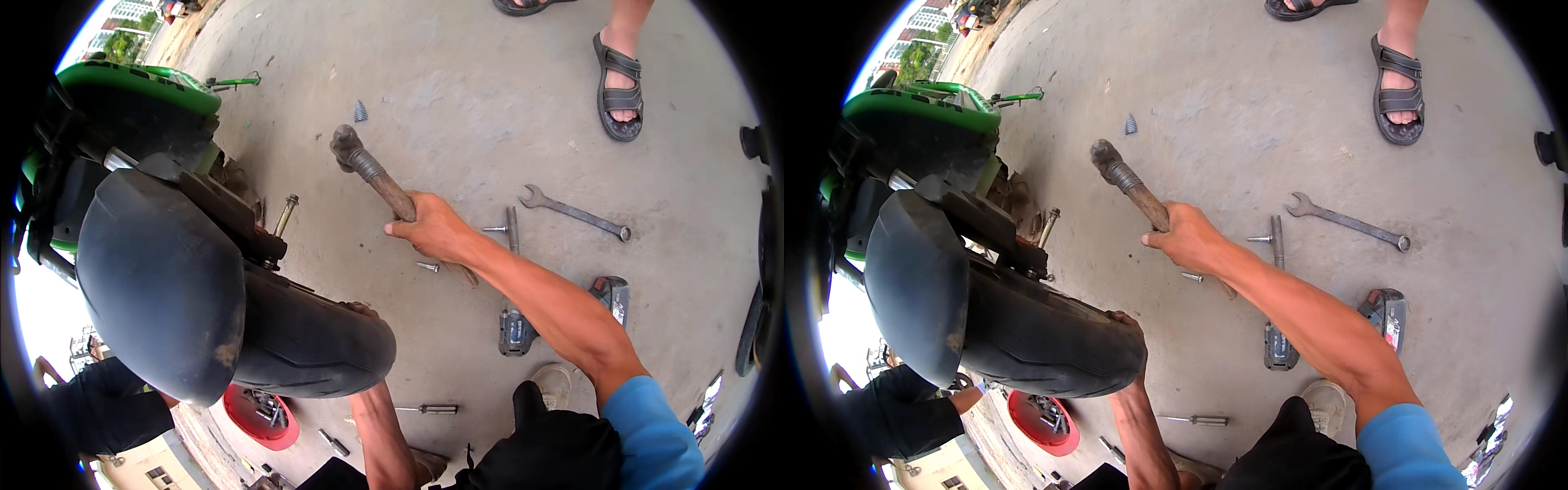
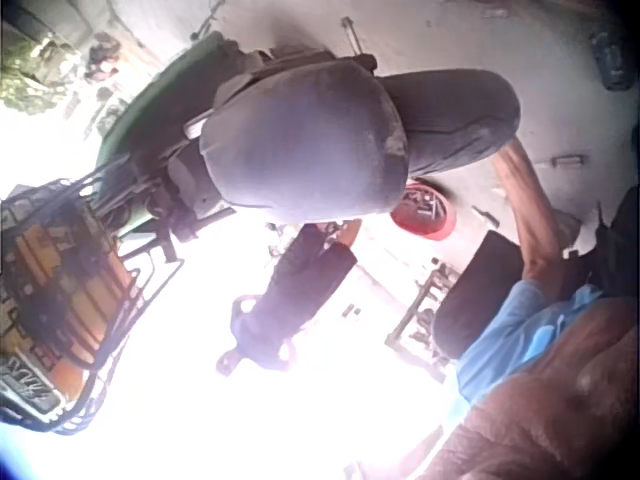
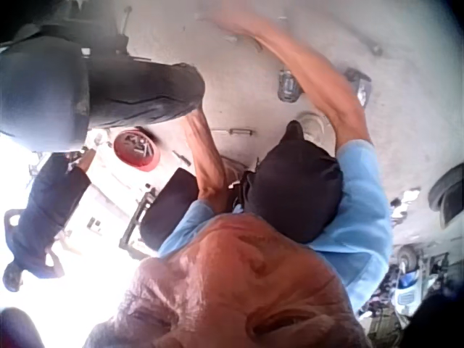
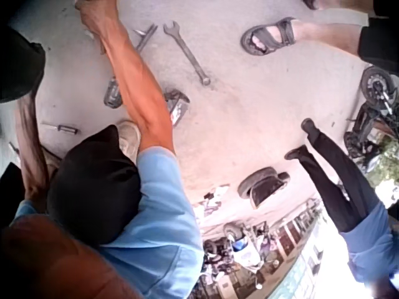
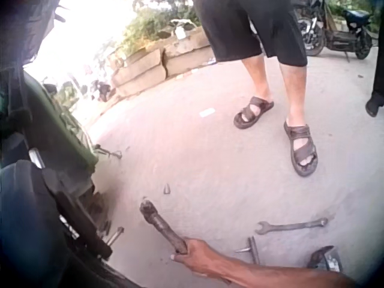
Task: The person repairs the front wheel assembly of a scooter by removing and reinstalling the axle and brake components using a hammer, impact driver, and wrenches.
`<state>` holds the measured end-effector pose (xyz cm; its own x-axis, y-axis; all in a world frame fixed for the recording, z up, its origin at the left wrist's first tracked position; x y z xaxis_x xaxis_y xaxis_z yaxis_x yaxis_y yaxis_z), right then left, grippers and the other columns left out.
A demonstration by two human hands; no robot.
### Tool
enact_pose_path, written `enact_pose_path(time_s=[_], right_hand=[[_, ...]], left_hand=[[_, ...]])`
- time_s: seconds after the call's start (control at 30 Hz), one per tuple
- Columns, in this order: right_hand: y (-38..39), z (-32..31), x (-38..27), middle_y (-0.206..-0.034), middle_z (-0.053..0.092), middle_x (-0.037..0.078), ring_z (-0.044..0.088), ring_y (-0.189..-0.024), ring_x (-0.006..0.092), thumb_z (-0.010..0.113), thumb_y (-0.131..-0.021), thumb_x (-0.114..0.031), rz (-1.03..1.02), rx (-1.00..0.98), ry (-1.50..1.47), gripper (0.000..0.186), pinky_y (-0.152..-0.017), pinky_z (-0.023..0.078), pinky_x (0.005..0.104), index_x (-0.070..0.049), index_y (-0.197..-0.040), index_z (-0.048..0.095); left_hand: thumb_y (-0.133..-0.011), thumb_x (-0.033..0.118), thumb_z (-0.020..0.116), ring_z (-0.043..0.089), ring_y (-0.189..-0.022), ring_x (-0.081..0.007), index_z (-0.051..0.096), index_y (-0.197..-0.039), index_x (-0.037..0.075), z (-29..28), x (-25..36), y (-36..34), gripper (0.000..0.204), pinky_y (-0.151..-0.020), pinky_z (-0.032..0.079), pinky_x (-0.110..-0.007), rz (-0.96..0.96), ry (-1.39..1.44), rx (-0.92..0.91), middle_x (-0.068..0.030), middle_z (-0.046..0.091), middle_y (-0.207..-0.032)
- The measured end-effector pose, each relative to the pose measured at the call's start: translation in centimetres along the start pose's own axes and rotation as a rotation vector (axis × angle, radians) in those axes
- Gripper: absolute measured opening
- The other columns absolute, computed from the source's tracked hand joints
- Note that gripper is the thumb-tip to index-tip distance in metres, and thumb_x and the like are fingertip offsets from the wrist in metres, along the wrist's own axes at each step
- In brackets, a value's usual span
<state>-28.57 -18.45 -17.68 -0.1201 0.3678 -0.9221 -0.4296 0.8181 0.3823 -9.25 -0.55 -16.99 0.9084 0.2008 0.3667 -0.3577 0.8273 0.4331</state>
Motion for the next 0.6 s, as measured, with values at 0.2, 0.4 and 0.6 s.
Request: enact_pose_path(time_s=[0.2, 0.4, 0.6], right_hand=[[-0.5, 1.6, -0.6, -0.069, 0.052, 0.004, 0.052, -0.062, 0.015, 0.073, -0.088, -0.018, -0.104, -0.279, 0.037, 0.027, -0.058, 0.044, 0.0352, 0.002, -0.1, 0.06], [-0.3, 2.9, -0.6, -0.07, 0.051, 0.0, 0.049, -0.061, 0.0108, 0.073, -0.089, -0.014, -0.158, -0.224, -0.038, 0.022, -0.055, 0.042, 0.0302, -0.001, -0.101, 0.06], [-0.4, 3.1, -1.9, -0.068, 0.048, -0.001, 0.047, -0.058, 0.0085, 0.074, -0.087, -0.013, -0.035, -0.301, -0.077, 0.02, -0.052, 0.039, 0.0279, -0.003, -0.096, 0.059]], left_hand=[[-0.1, 0.037, 0.05, 0.056, -0.112, -0.0277, 0.063, -0.118, 0.006, 2.0, 0.4, 1.1, 0.039, -0.103, 0.043, -0.042, 0.028, 0.042, 0.138, -0.0113, 0.066, -0.113], [-0.099, 0.039, 0.05, 0.058, -0.107, -0.0259, 0.064, -0.117, 0.007, 4.3, -0.4, 1.2, 0.04, -0.102, 0.042, -0.044, -0.06, 0.239, 0.006, -0.0106, 0.067, -0.11], [-0.097, 0.041, 0.053, 0.059, -0.108, -0.0244, 0.065, -0.114, 0.007, -0.7, 1.3, -0.1, 0.039, -0.104, 0.042, -0.041, 0.089, -0.039, 0.111, -0.0101, 0.068, -0.111]])
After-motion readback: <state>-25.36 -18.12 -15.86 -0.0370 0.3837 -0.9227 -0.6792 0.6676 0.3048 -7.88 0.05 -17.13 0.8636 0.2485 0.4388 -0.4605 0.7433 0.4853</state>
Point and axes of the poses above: each hand's wrist, its own y-axis away from the middle knuckle, its own z-axis out of the palm, x = y × z, the point moved 3 cm from there along -y, towards the middle knuckle
